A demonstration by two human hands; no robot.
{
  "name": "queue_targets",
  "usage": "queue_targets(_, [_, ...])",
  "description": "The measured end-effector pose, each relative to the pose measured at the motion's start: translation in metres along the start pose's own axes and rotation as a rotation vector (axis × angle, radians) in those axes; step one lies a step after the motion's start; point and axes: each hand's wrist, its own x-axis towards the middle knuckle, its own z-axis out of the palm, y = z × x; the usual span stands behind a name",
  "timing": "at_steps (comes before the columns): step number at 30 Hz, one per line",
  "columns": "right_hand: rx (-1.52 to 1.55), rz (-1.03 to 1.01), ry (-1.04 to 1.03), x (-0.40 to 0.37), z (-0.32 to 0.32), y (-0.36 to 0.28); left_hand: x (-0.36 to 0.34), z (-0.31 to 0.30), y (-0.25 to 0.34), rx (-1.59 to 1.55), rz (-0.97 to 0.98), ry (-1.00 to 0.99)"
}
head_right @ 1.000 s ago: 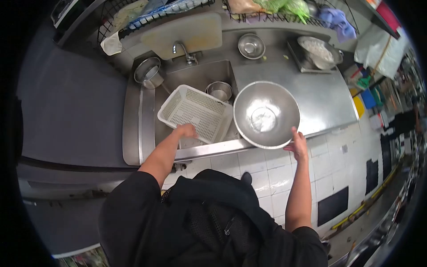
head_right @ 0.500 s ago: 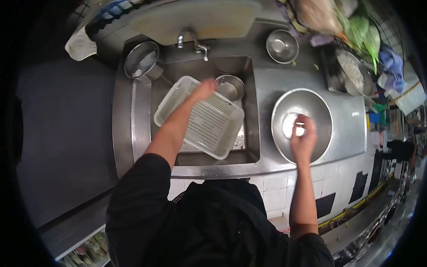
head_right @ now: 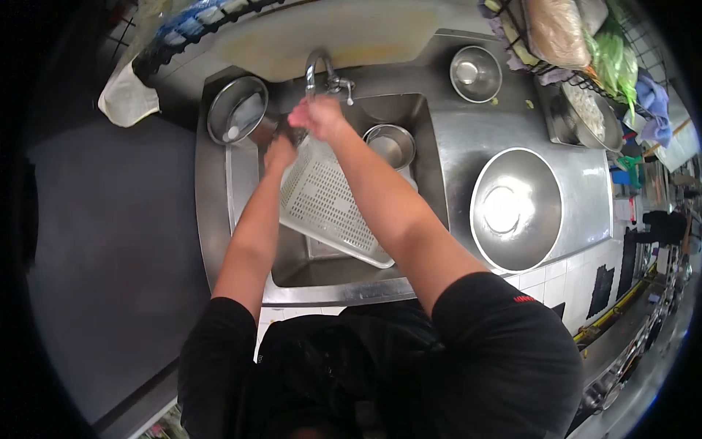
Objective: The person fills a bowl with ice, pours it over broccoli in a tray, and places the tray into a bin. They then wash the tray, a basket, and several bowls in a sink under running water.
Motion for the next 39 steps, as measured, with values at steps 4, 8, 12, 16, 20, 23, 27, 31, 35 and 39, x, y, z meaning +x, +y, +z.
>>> queue_targets(4, [-0.730, 0.045, -0.258, -0.056, -0.020, -0.028, -0.027, 0.022, -0.007, 0.134, -0.081, -0.203])
queue_targets(8, [-2.164, -0.499, -0.040, -0.109, -0.056, -0.066, -0.092, -0.091, 0.066, -0.050, 0.177, -0.105])
queue_targets(12, [-1.965, -0.470, 0.054, -0.142, -0.070, -0.124, -0.104, -0.114, 0.097, 0.266, 0.790, 0.207])
queue_targets(16, [-1.969, -0.275, 0.145, -0.143, -0.095, -0.134, -0.084, -0.133, 0.117, 0.350, 1.036, 0.258])
queue_targets(20, [-1.679, -0.146, 0.267, -0.138, -0.069, -0.102, -0.075, -0.138, 0.102, 0.219, 0.909, 0.278])
queue_targets(23, [-1.780, -0.401, 0.233, -0.137, -0.053, -0.077, -0.104, -0.151, 0.070, 0.150, 0.728, 0.351])
queue_targets(27, [-1.883, -0.755, 0.220, -0.200, -0.051, -0.056, -0.150, -0.161, 0.026, 0.272, 0.844, 0.568])
queue_targets(31, [-1.781, -1.065, 0.240, -0.305, -0.066, -0.033, -0.253, -0.167, 0.021, 0.213, 0.703, 0.631])
queue_targets(35, [-1.597, -1.600, 0.287, -0.424, -0.071, 0.002, -0.394, -0.171, 0.014, 0.243, 0.788, 1.024])
queue_targets(39, [-1.508, -2.051, 0.487, -0.492, -0.102, 0.064, -0.483, -0.131, -0.008, 0.200, 0.876, 1.236])
